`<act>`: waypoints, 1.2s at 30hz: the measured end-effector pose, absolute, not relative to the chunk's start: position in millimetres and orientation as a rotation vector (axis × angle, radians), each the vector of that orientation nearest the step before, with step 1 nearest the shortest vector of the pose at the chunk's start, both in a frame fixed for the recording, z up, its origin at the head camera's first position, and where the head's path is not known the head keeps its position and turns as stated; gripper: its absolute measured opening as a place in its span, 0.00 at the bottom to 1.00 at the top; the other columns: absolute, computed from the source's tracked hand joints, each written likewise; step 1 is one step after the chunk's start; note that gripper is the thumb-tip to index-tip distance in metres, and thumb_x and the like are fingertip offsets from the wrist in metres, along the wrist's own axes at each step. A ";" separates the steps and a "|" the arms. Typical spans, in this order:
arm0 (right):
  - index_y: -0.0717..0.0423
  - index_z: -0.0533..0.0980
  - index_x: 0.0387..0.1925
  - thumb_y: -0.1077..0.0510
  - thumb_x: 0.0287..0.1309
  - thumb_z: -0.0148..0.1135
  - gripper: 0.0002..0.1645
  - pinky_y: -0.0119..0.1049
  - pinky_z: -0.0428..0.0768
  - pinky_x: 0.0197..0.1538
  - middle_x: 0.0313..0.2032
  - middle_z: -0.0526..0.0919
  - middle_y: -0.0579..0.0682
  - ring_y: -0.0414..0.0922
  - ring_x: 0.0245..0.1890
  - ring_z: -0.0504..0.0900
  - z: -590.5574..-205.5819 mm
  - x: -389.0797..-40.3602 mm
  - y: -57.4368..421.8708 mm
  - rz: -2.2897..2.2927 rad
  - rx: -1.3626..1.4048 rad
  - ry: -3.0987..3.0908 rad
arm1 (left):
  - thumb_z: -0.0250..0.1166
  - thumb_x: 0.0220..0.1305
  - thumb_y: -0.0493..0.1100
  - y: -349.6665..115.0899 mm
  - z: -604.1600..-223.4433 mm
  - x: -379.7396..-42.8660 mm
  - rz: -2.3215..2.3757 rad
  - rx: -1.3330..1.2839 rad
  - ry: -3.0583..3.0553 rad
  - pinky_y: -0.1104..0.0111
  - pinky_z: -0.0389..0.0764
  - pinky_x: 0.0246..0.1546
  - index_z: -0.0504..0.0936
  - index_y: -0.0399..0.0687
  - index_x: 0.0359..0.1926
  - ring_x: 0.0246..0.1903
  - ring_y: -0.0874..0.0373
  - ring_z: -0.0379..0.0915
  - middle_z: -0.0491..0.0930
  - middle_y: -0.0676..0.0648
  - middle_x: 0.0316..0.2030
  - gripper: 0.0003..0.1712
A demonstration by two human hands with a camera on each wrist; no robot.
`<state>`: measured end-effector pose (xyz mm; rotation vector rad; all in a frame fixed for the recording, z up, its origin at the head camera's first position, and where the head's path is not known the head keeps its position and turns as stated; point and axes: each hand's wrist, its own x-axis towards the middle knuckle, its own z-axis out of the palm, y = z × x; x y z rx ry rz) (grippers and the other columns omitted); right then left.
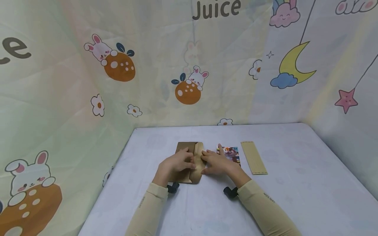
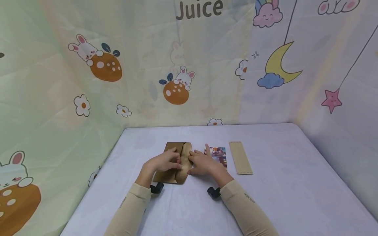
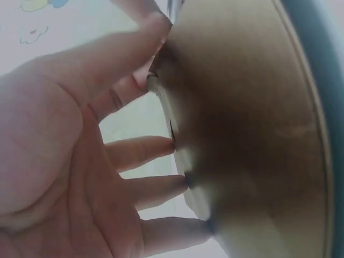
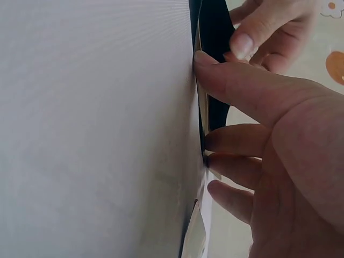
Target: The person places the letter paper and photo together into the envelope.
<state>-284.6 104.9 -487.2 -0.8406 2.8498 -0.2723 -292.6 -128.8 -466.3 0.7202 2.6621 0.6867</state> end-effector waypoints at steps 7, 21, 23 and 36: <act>0.49 0.71 0.73 0.29 0.61 0.67 0.47 0.71 0.30 0.76 0.78 0.65 0.49 0.51 0.79 0.62 -487.0 -285.0 105.3 -0.244 -0.845 2.864 | 0.63 0.75 0.48 -125.5 -468.6 -293.6 0.623 0.717 2.697 0.42 0.69 0.67 0.85 0.57 0.50 0.72 0.33 0.62 0.70 0.40 0.69 0.08; 0.49 0.73 0.72 0.33 0.65 0.65 0.42 0.72 0.29 0.75 0.78 0.66 0.49 0.53 0.79 0.64 -485.4 -284.1 104.5 -0.219 -0.851 2.884 | 0.60 0.74 0.51 -134.6 -462.4 -298.0 0.780 0.677 2.634 0.44 0.65 0.72 0.86 0.54 0.36 0.78 0.34 0.55 0.53 0.33 0.81 0.12; 0.49 0.74 0.71 0.33 0.67 0.62 0.40 0.72 0.29 0.75 0.77 0.67 0.50 0.54 0.78 0.64 -485.4 -283.9 104.8 -0.220 -0.856 2.893 | 0.65 0.69 0.50 -138.1 -461.9 -298.6 0.832 0.683 2.592 0.43 0.65 0.71 0.85 0.54 0.36 0.78 0.34 0.54 0.51 0.34 0.81 0.08; 0.51 0.76 0.68 0.29 0.66 0.60 0.41 0.70 0.25 0.75 0.75 0.70 0.52 0.57 0.78 0.64 -487.8 -285.8 106.5 -0.242 -0.793 2.944 | 0.88 0.41 0.52 -143.8 -458.8 -295.9 0.838 0.722 2.529 0.40 0.64 0.71 0.78 0.57 0.42 0.78 0.31 0.49 0.41 0.35 0.83 0.31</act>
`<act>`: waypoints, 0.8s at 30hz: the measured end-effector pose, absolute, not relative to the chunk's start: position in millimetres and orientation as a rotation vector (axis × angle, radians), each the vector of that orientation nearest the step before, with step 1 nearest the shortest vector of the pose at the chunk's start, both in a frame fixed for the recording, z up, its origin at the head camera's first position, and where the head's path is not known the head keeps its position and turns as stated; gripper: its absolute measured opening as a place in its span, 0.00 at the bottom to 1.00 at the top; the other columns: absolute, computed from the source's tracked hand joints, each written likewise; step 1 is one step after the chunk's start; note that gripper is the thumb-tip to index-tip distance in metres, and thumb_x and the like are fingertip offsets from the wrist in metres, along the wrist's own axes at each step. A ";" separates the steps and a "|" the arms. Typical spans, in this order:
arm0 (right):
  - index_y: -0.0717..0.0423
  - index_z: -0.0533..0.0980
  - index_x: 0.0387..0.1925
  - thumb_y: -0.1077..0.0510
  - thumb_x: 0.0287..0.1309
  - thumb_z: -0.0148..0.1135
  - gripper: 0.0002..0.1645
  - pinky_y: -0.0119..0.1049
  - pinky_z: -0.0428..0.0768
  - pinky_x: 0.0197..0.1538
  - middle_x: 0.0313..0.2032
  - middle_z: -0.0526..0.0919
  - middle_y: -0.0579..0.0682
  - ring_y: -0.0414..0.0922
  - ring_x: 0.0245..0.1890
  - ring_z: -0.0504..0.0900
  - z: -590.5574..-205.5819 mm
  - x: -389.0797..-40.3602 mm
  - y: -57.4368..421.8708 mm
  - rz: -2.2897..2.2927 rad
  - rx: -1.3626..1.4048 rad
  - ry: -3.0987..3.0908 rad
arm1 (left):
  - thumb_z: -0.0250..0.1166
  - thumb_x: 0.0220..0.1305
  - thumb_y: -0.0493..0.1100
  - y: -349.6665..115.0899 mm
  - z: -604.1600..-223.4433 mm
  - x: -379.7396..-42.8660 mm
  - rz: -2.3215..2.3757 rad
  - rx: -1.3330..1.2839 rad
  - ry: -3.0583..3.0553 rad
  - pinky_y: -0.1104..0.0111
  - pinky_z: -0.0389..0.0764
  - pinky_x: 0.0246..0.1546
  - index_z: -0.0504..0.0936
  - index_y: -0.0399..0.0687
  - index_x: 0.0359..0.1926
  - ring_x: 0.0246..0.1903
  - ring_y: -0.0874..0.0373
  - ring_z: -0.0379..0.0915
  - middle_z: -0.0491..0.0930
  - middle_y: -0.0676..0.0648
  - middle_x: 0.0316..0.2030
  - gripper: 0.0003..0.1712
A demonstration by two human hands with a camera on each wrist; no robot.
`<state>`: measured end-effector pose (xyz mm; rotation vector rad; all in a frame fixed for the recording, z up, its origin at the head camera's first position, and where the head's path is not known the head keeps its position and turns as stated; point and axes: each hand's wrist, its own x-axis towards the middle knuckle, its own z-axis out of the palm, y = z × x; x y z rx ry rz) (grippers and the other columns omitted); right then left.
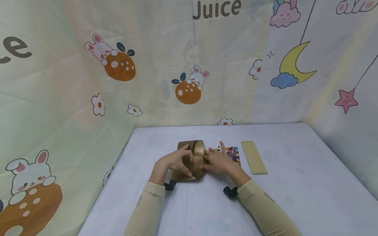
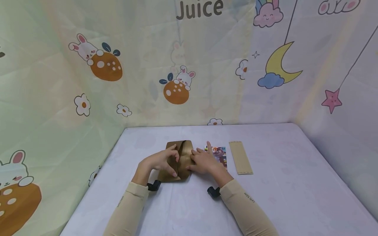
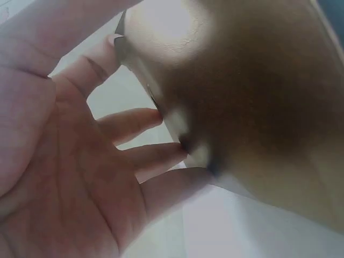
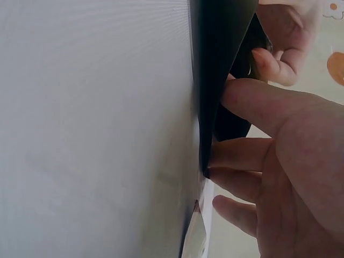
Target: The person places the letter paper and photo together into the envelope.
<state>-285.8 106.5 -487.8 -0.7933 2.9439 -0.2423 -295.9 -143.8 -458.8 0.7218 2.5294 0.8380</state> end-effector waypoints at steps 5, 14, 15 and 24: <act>0.53 0.75 0.70 0.30 0.68 0.60 0.41 0.69 0.25 0.75 0.76 0.68 0.53 0.57 0.78 0.63 -486.9 -285.5 107.7 -0.236 -0.771 2.936 | 0.88 0.41 0.52 -144.2 -460.9 -299.0 0.886 0.745 2.544 0.39 0.63 0.71 0.77 0.51 0.42 0.79 0.30 0.47 0.42 0.34 0.83 0.33; 0.54 0.75 0.69 0.34 0.68 0.62 0.39 0.71 0.27 0.75 0.78 0.65 0.52 0.57 0.78 0.63 -483.8 -284.1 111.9 -0.255 -0.770 2.964 | 0.87 0.41 0.56 -143.5 -466.1 -304.9 0.898 0.800 2.624 0.43 0.65 0.71 0.74 0.52 0.40 0.79 0.33 0.50 0.47 0.35 0.82 0.34; 0.54 0.75 0.69 0.34 0.68 0.62 0.39 0.71 0.27 0.75 0.78 0.64 0.52 0.57 0.78 0.63 -483.7 -284.1 112.1 -0.256 -0.768 2.967 | 0.87 0.41 0.56 -143.2 -466.0 -305.0 0.895 0.804 2.633 0.43 0.67 0.70 0.74 0.52 0.39 0.78 0.33 0.51 0.47 0.35 0.82 0.34; 0.54 0.75 0.69 0.36 0.66 0.65 0.39 0.71 0.26 0.75 0.78 0.64 0.54 0.59 0.79 0.62 -478.1 -284.3 113.2 -0.311 -0.773 2.982 | 0.86 0.42 0.59 -140.9 -465.7 -303.1 0.839 0.841 2.712 0.54 0.77 0.54 0.73 0.55 0.37 0.72 0.37 0.65 0.44 0.39 0.84 0.33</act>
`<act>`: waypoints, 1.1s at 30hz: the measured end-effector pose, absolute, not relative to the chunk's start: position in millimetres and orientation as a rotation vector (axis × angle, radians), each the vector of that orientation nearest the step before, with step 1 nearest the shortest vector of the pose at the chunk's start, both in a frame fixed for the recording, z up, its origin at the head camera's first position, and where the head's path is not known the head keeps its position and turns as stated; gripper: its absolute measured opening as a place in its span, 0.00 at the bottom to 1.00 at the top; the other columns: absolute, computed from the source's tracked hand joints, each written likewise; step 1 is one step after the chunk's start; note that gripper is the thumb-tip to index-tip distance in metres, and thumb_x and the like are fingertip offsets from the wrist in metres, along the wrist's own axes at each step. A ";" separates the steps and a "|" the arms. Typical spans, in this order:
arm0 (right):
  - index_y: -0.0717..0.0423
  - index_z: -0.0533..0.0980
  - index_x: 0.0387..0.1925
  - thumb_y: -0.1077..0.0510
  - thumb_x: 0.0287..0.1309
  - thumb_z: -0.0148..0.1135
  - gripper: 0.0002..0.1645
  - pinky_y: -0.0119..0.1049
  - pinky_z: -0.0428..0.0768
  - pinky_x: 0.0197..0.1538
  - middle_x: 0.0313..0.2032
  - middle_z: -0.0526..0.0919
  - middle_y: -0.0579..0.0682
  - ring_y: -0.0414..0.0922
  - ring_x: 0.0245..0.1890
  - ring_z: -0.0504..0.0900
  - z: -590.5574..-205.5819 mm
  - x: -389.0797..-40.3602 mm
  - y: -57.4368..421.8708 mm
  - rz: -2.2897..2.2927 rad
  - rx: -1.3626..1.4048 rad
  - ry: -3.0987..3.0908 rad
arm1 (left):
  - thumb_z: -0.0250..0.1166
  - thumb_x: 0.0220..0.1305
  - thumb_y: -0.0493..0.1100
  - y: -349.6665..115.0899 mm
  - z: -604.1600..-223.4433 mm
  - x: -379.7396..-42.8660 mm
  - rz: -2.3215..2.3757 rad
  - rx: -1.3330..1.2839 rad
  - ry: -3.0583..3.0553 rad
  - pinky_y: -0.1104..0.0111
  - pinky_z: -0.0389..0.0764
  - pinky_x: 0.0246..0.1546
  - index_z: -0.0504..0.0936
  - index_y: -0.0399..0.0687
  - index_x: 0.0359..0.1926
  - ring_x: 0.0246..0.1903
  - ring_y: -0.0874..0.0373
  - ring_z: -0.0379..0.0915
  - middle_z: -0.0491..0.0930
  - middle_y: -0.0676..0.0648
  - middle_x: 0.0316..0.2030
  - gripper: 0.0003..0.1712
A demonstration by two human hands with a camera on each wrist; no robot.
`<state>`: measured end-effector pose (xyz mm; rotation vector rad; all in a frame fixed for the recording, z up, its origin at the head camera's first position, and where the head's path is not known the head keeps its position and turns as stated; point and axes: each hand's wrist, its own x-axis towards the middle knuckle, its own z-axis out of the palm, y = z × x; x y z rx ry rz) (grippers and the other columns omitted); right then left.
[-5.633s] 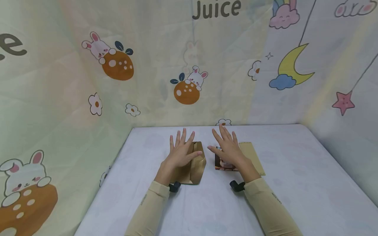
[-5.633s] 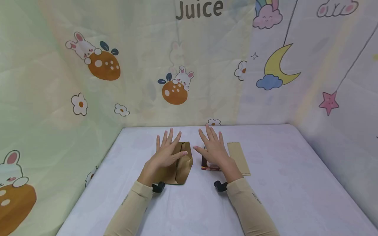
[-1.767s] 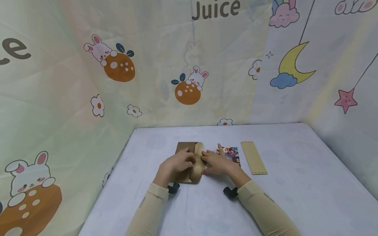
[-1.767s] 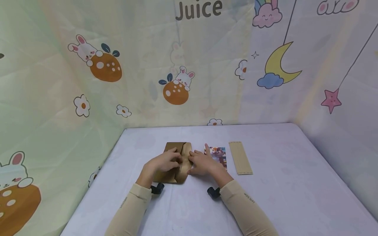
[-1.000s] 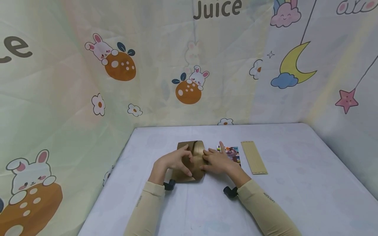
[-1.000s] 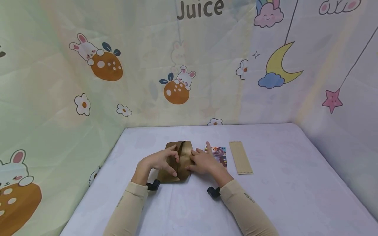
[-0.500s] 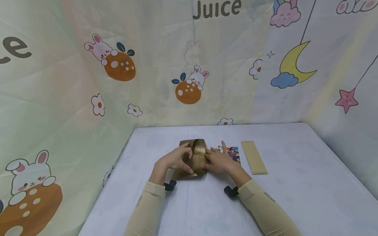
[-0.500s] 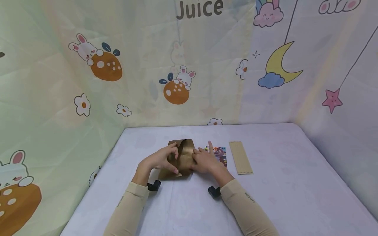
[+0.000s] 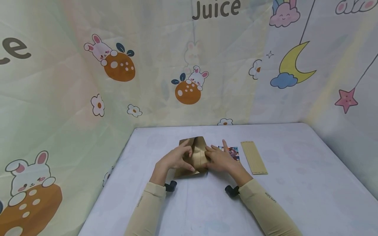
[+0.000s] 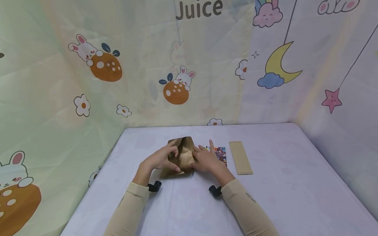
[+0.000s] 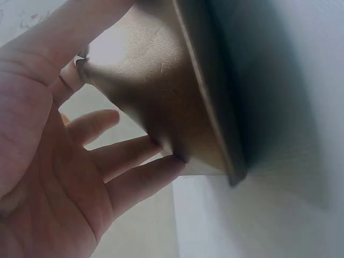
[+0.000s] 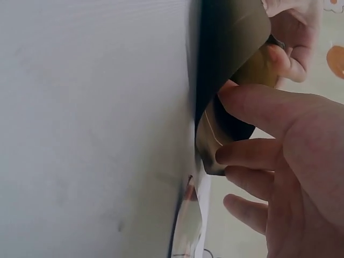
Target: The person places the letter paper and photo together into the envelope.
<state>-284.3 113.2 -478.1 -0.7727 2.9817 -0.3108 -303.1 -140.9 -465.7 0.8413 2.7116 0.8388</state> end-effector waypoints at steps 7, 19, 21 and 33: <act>0.55 0.70 0.73 0.35 0.67 0.64 0.43 0.70 0.23 0.75 0.79 0.62 0.56 0.58 0.79 0.60 -472.8 -286.3 116.9 -0.353 -0.737 2.993 | 0.86 0.41 0.61 -140.1 -466.9 -301.6 0.816 0.815 2.726 0.58 0.77 0.48 0.73 0.59 0.38 0.58 0.44 0.74 0.39 0.44 0.85 0.33; 0.57 0.69 0.74 0.36 0.67 0.65 0.44 0.73 0.29 0.74 0.79 0.60 0.63 0.61 0.78 0.62 -467.9 -299.6 152.4 -0.504 -0.625 2.983 | 0.87 0.41 0.60 -139.6 -467.9 -302.0 0.815 0.810 2.750 0.61 0.76 0.41 0.72 0.61 0.36 0.45 0.49 0.77 0.39 0.44 0.84 0.33; 0.57 0.68 0.75 0.36 0.66 0.66 0.46 0.73 0.29 0.74 0.79 0.60 0.63 0.62 0.78 0.62 -467.9 -302.2 159.9 -0.502 -0.588 2.976 | 0.87 0.41 0.59 -139.3 -468.0 -302.0 0.821 0.798 2.743 0.62 0.76 0.39 0.72 0.61 0.36 0.39 0.52 0.76 0.38 0.45 0.85 0.33; 0.59 0.67 0.75 0.33 0.57 0.73 0.54 0.76 0.35 0.73 0.77 0.62 0.67 0.66 0.75 0.64 -468.0 -308.0 183.3 -0.511 -0.553 2.961 | 0.87 0.41 0.59 -139.3 -467.1 -301.0 0.821 0.804 2.748 0.60 0.76 0.45 0.72 0.60 0.37 0.54 0.46 0.75 0.39 0.45 0.85 0.32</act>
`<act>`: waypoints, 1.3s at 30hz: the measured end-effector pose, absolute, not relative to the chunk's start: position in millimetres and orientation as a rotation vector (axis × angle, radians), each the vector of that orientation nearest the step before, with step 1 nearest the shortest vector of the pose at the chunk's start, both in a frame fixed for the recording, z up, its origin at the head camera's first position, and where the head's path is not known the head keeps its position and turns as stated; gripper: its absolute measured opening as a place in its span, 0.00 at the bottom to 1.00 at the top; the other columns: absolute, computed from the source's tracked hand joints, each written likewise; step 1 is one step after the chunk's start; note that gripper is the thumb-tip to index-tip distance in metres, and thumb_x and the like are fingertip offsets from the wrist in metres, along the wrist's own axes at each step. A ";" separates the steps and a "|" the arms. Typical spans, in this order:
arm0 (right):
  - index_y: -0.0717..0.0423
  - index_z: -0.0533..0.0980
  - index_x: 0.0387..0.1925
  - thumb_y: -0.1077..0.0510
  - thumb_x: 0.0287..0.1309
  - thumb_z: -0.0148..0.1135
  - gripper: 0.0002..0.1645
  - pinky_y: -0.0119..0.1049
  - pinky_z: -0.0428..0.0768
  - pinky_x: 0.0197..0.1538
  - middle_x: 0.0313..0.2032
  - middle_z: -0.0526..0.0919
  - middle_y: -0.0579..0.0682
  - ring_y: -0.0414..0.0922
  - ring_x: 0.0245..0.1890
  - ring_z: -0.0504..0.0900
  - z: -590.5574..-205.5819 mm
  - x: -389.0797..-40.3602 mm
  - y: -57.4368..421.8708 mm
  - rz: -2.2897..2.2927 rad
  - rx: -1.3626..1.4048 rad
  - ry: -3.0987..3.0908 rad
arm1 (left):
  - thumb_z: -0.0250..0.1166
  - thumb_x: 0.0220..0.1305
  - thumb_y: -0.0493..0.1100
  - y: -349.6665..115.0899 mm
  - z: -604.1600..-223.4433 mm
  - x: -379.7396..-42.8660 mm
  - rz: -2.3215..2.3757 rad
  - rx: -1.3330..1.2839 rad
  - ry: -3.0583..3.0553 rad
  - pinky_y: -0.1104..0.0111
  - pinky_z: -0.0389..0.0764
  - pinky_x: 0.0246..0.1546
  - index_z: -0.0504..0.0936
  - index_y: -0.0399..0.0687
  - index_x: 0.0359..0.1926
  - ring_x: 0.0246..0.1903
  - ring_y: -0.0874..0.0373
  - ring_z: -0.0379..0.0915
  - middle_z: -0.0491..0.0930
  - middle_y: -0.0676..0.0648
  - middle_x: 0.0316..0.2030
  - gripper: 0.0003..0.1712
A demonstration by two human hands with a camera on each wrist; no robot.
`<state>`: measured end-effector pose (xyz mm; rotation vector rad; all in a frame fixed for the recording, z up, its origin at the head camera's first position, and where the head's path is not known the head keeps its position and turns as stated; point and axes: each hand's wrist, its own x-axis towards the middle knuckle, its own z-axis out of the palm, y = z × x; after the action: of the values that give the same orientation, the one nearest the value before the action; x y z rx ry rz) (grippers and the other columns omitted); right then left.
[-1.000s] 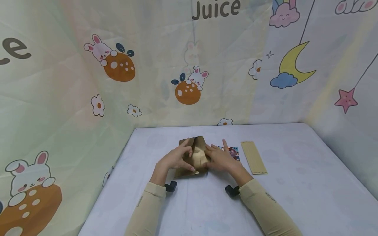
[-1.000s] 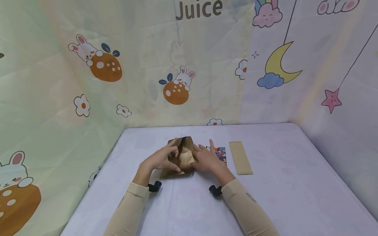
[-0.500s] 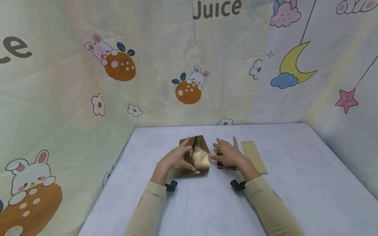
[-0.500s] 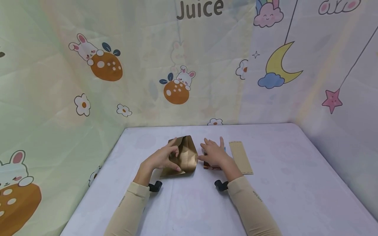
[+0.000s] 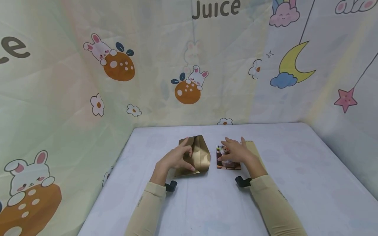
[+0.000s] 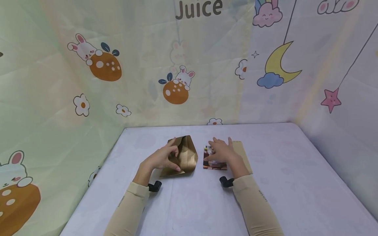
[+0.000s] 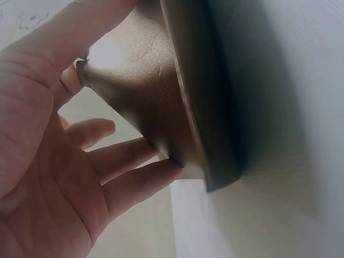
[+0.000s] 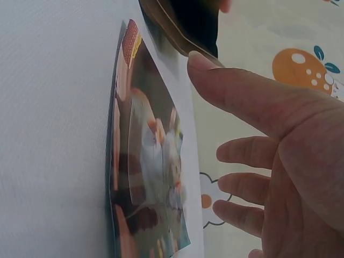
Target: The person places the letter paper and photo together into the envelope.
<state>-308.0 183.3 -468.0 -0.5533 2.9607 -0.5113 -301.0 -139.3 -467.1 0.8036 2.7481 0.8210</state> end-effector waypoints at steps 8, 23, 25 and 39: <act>0.60 0.66 0.75 0.34 0.60 0.72 0.53 0.76 0.34 0.73 0.77 0.60 0.68 0.68 0.75 0.63 -466.1 -308.5 184.7 -0.511 -0.548 2.957 | 0.86 0.42 0.60 -140.0 -466.6 -301.7 0.811 0.803 2.752 0.59 0.76 0.45 0.72 0.60 0.38 0.56 0.45 0.75 0.40 0.42 0.84 0.32; 0.58 0.65 0.76 0.40 0.55 0.77 0.54 0.76 0.33 0.73 0.78 0.60 0.66 0.64 0.77 0.63 -468.5 -311.7 195.0 -0.499 -0.462 2.893 | 0.86 0.42 0.61 -140.0 -466.1 -300.9 0.839 0.766 2.731 0.59 0.76 0.45 0.73 0.59 0.38 0.40 0.50 0.78 0.37 0.46 0.85 0.32; 0.58 0.65 0.76 0.40 0.55 0.77 0.54 0.76 0.34 0.73 0.78 0.61 0.66 0.65 0.76 0.63 -468.3 -311.1 195.4 -0.494 -0.463 2.877 | 0.86 0.42 0.61 -140.1 -466.2 -300.8 0.841 0.761 2.731 0.59 0.76 0.46 0.73 0.59 0.38 0.42 0.49 0.78 0.37 0.45 0.85 0.32; 0.57 0.64 0.77 0.42 0.53 0.80 0.56 0.72 0.37 0.76 0.77 0.63 0.65 0.64 0.77 0.62 -469.3 -308.6 191.2 -0.461 -0.395 2.844 | 0.86 0.43 0.60 -140.3 -467.3 -301.0 0.842 0.765 2.720 0.59 0.76 0.45 0.73 0.58 0.39 0.42 0.48 0.78 0.36 0.43 0.85 0.32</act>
<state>-308.6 191.2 -469.3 -0.3953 2.8441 -0.4611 -301.0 -140.3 -467.3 0.7650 2.7205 0.8419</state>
